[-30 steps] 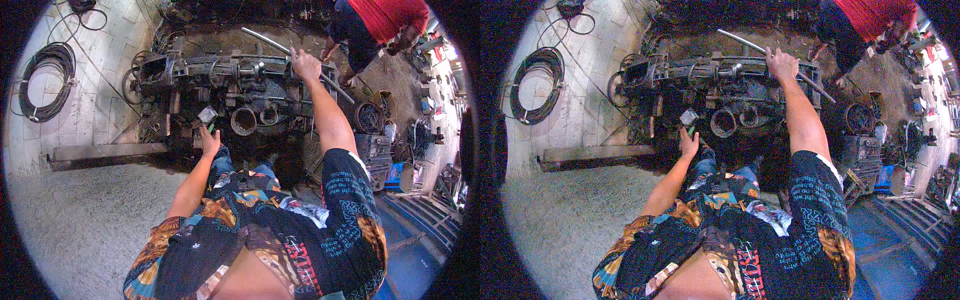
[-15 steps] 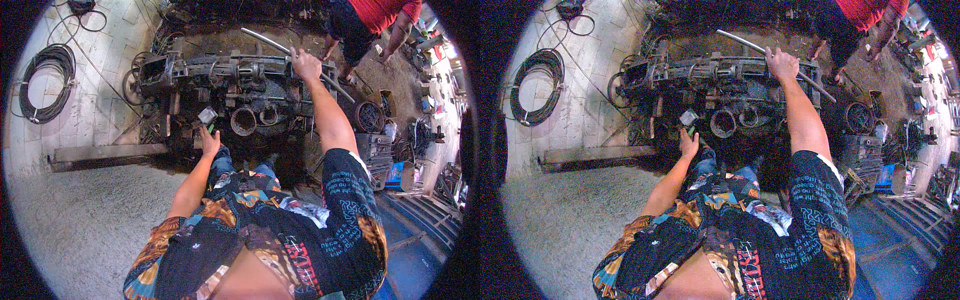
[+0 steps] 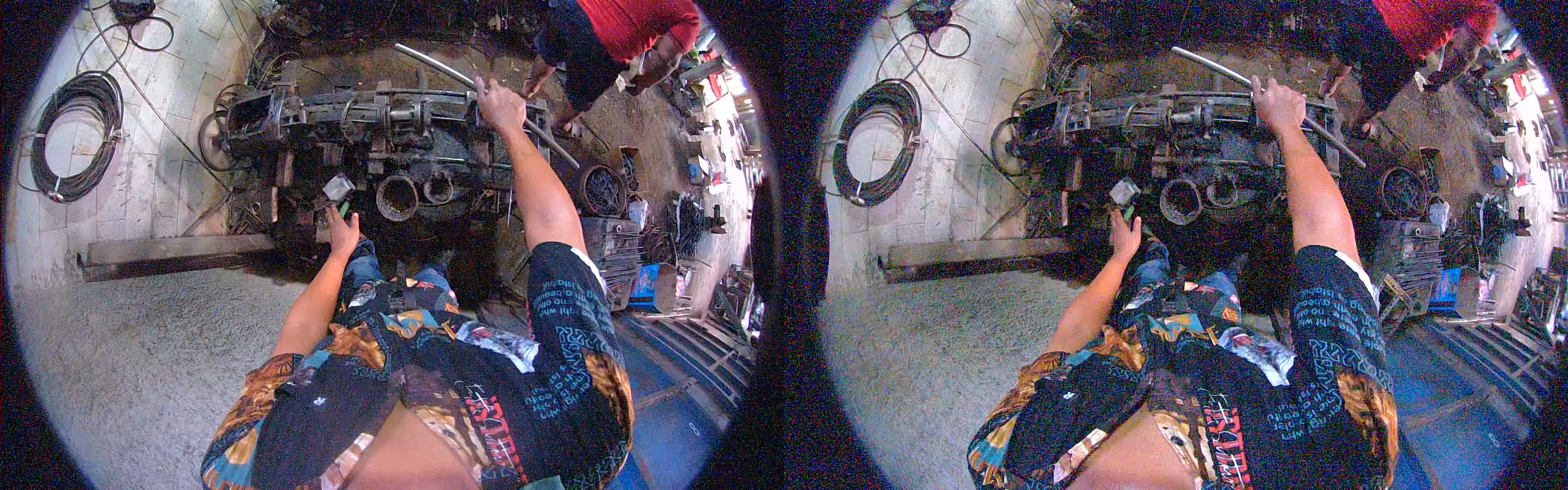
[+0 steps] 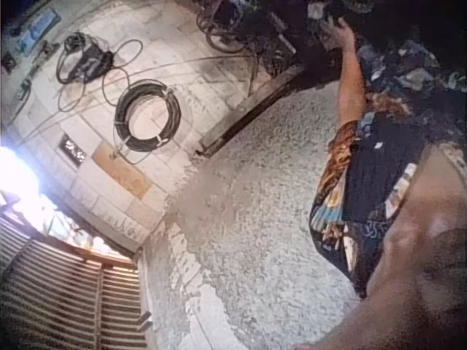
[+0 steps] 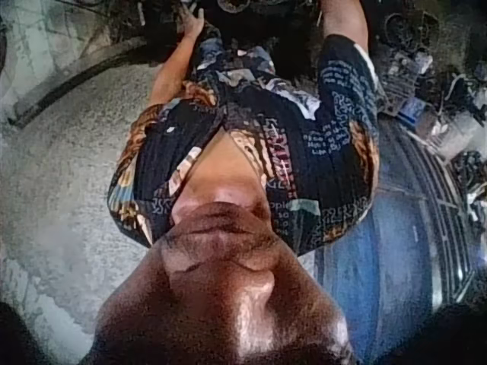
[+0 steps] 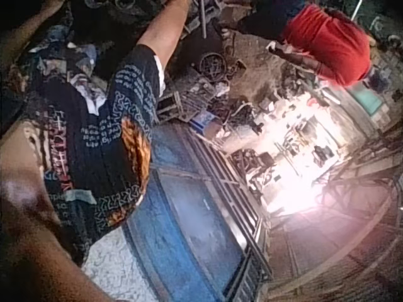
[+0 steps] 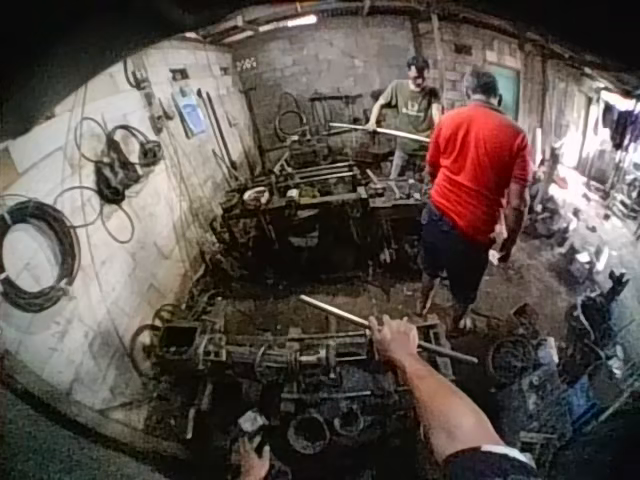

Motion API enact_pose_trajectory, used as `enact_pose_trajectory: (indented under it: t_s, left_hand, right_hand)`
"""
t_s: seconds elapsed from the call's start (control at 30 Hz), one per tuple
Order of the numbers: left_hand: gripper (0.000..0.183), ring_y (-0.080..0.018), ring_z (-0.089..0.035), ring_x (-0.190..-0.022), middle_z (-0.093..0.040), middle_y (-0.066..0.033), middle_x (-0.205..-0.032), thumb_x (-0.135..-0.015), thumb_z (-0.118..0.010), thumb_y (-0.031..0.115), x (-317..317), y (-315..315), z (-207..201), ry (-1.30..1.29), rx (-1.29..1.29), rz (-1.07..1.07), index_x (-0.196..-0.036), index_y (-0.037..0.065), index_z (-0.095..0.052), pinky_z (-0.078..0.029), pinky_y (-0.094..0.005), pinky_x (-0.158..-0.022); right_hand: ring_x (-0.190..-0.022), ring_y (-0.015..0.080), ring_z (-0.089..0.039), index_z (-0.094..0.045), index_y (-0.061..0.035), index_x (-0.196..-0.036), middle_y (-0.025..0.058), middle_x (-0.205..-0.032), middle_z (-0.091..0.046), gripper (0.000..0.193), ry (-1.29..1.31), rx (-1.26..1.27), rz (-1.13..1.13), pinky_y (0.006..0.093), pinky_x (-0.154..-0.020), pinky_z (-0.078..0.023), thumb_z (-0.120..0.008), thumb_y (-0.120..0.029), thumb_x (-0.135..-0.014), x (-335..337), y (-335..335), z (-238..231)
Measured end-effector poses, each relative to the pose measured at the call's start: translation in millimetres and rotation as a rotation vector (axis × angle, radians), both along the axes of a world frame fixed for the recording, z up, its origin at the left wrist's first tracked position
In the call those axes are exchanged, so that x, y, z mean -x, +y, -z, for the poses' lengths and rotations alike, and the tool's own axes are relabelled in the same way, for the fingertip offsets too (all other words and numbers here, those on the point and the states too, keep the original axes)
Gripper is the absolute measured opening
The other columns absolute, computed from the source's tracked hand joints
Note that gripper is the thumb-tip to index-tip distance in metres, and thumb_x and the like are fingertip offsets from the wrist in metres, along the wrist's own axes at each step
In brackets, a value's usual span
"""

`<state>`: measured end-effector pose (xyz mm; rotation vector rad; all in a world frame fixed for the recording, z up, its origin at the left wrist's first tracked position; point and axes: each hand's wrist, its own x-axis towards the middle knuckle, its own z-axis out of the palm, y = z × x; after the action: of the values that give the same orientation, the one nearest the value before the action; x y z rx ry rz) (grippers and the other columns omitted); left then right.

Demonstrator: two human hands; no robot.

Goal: Use a manual pipe bending machine to shape metal tubes for fabrication.

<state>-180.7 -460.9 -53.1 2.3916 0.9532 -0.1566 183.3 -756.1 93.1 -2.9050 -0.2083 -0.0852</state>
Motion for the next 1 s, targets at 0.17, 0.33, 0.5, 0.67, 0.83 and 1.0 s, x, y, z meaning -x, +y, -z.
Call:
enact_pose_trajectory:
  t_s: [0.17,0.33,0.5,0.67,0.83,1.0]
  left_hand:
    - [0.084,-0.0418,-0.018,-0.143,-0.018,-0.0304,-0.152,-0.091,-0.057,0.042,1.3,2.5,4.9,-0.008,-0.014,0.013,-0.146,-0.01,-0.019,-0.02,-0.0444,-0.117]
    - [0.086,-0.0422,-0.014,-0.144,-0.015,-0.0296,-0.154,-0.091,-0.057,0.042,2.4,3.1,3.4,-0.021,0.01,0.031,-0.147,-0.008,-0.016,-0.019,-0.0442,-0.118]
    - [0.086,-0.0415,-0.013,-0.144,-0.014,-0.0287,-0.154,-0.092,-0.057,0.042,2.7,1.0,2.3,-0.002,0.006,0.025,-0.148,-0.007,-0.015,-0.018,-0.0444,-0.118]
    - [0.086,-0.0412,-0.013,-0.144,-0.014,-0.0285,-0.154,-0.092,-0.057,0.041,2.6,2.1,7.8,0.004,0.02,0.006,-0.148,-0.006,-0.013,-0.018,-0.0449,-0.118]
    - [0.085,-0.0422,-0.014,-0.143,-0.014,-0.0307,-0.153,-0.092,-0.057,0.041,4.2,3.8,12.6,-0.009,0.02,0.012,-0.148,-0.007,-0.014,-0.018,-0.0457,-0.117]
    - [0.085,-0.0438,-0.017,-0.142,-0.015,-0.0317,-0.152,-0.091,-0.059,0.04,5.4,3.9,15.4,-0.056,-0.004,0.024,-0.147,-0.008,-0.016,-0.019,-0.0463,-0.117]
  right_hand:
    - [-0.086,0.0387,-0.068,-0.068,-0.0056,-0.095,0.0219,-0.086,-0.07,0.063,0.008,-0.014,-0.015,0.0509,-0.08,-0.052,-0.033,-0.058,-0.096,-0.7,-0.3,1.8]
    - [-0.081,0.0387,-0.069,-0.068,-0.0062,-0.092,0.0205,-0.082,-0.07,0.063,-0.047,-0.022,-0.013,0.0507,-0.076,-0.053,-0.032,-0.057,-0.096,0.5,-1.2,2.2]
    - [-0.084,0.0367,-0.069,-0.068,-0.0064,-0.094,0.0212,-0.085,-0.07,0.062,0.033,0.007,-0.012,0.0486,-0.077,-0.053,-0.032,-0.057,-0.096,1.7,-0.6,-3.5]
    - [-0.083,0.0367,-0.069,-0.068,-0.0056,-0.093,0.0218,-0.085,-0.07,0.063,-0.021,-0.003,-0.014,0.0489,-0.077,-0.053,-0.03,-0.056,-0.097,3.8,-2.0,-5.3]
    - [-0.084,0.0371,-0.069,-0.067,-0.0055,-0.096,0.0223,-0.086,-0.07,0.063,0.014,0.023,-0.011,0.0489,-0.079,-0.053,-0.029,-0.056,-0.097,2.8,-1.5,-5.6]
    - [-0.084,0.0375,-0.069,-0.067,-0.0054,-0.097,0.0219,-0.086,-0.07,0.062,0.008,0.014,-0.022,0.049,-0.079,-0.053,-0.029,-0.055,-0.097,5.4,-3.3,-8.5]
